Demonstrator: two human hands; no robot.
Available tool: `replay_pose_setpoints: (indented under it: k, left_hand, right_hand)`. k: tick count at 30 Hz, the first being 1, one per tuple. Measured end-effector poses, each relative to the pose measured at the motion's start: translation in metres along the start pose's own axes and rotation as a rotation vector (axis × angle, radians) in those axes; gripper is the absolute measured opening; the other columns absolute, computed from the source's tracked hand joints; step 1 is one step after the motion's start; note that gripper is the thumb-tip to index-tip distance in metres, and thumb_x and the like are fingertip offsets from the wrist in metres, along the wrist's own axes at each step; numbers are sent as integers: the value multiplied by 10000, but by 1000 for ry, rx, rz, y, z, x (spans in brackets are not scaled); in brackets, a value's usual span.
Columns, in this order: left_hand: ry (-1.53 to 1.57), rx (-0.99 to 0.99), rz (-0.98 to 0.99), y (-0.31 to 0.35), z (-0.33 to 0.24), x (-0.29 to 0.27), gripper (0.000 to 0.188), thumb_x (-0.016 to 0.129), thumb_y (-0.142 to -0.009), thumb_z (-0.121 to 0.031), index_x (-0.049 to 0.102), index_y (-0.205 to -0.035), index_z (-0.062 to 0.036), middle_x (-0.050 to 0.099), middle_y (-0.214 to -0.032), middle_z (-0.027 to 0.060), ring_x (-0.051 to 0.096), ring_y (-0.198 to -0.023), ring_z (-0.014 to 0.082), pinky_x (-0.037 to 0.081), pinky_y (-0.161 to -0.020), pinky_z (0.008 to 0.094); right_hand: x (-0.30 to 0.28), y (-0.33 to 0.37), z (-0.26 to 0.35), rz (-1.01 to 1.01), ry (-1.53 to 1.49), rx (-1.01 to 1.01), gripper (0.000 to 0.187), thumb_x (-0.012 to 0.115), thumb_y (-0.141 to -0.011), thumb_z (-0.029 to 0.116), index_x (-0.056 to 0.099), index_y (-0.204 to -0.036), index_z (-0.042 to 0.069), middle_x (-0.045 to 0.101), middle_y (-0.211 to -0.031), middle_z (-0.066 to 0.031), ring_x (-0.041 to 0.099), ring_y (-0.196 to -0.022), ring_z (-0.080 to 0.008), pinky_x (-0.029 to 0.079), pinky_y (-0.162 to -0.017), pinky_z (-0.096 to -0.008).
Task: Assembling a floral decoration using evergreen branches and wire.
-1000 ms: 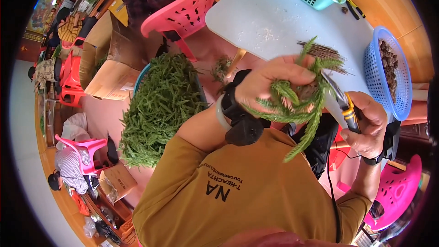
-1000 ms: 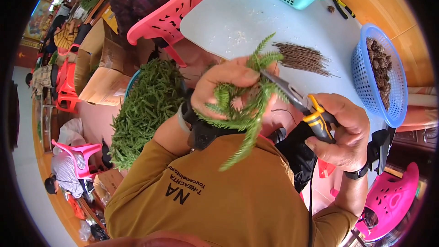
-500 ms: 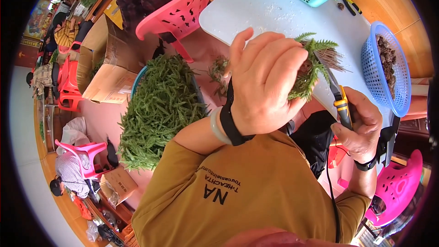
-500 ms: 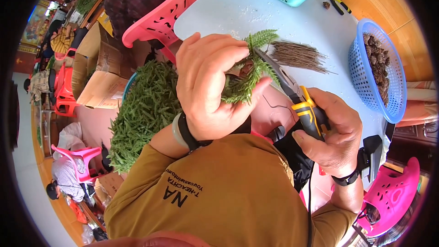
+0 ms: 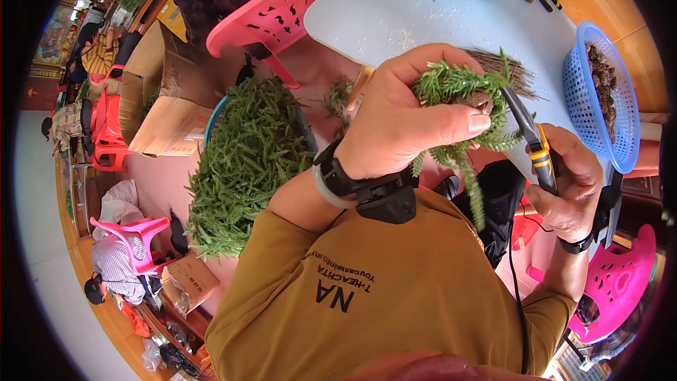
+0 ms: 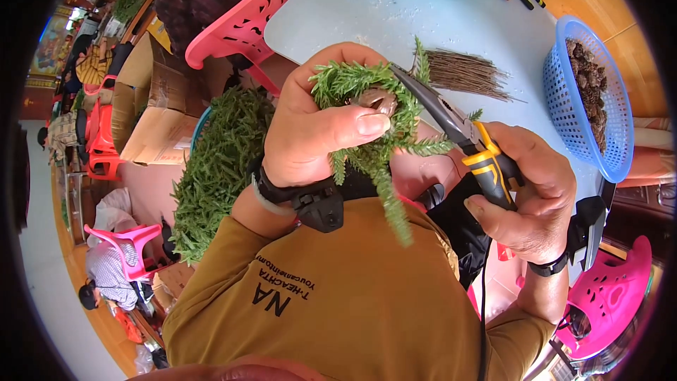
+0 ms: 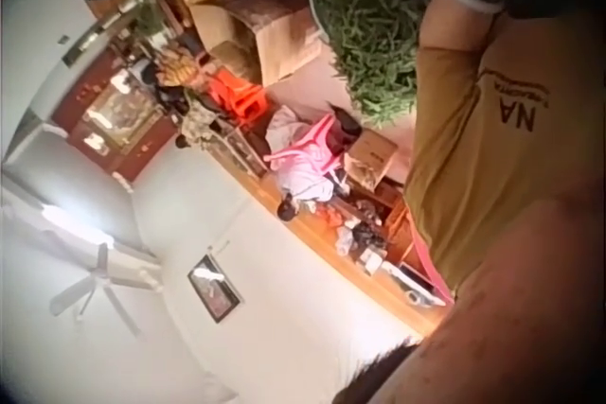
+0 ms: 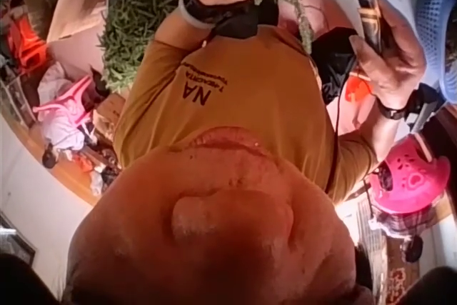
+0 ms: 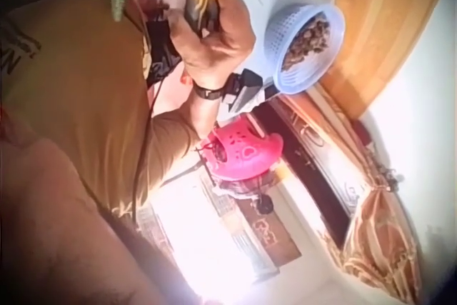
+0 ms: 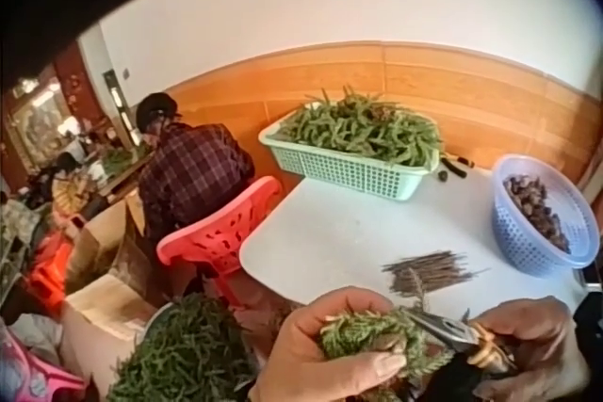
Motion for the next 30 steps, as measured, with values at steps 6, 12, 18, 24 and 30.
replay_pose_setpoints:
  k: [6, 12, 18, 24, 30]
  left_hand:
    - [-294, 402, -61, 9, -30, 1, 284, 705, -711, -1, 565, -958, 11, 616, -832, 30, 561, -734, 49, 461, -636, 202]
    - [101, -153, -154, 5, 10, -19, 239, 699, -723, -18, 590, -933, 17, 619, -757, 23, 565, -699, 56, 457, -608, 201]
    - [71, -199, -177, 6, 10, -15, 239, 669, -687, -75, 594, -891, 25, 607, -761, 52, 550, -636, 84, 452, -610, 208]
    - [-32, 60, -231, 10, -13, -16, 151, 670, -745, -8, 598, -877, 6, 613, -730, 22, 554, -631, 47, 429, -541, 187]
    - [0, 113, -232, 15, -16, -15, 224, 650, -716, -6, 568, -923, 12, 586, -884, 75, 531, -732, 89, 435, -646, 204]
  right_hand:
    - [6, 0, -5, 27, 28, -5, 521, 699, -566, 6, 554, -1056, -99, 603, -970, -145, 580, -854, -179, 435, -779, -257]
    - [11, -4, 6, 153, 234, -146, 548, 703, -559, 41, 555, -1071, -88, 606, -965, -131, 585, -841, -182, 437, -751, -254]
    - [9, -6, 0, 131, 167, -140, 593, 710, -537, 87, 557, -1086, -78, 602, -971, -121, 576, -842, -188, 427, -767, -268]
    - [2, 1, -8, 62, -4, 10, 636, 717, -524, 121, 543, -1097, -93, 572, -1001, -127, 540, -914, -185, 385, -841, -268]
    - [1, 11, 1, 38, -6, 19, 653, 711, -521, 97, 527, -1115, -102, 548, -1025, -132, 520, -937, -188, 374, -853, -269]
Point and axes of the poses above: each hand's wrist, its own y-axis away from the middle knuckle, its own x-axis out of the palm, z = x × y, the point moved 10 cm from there along -y, towards the middle knuckle
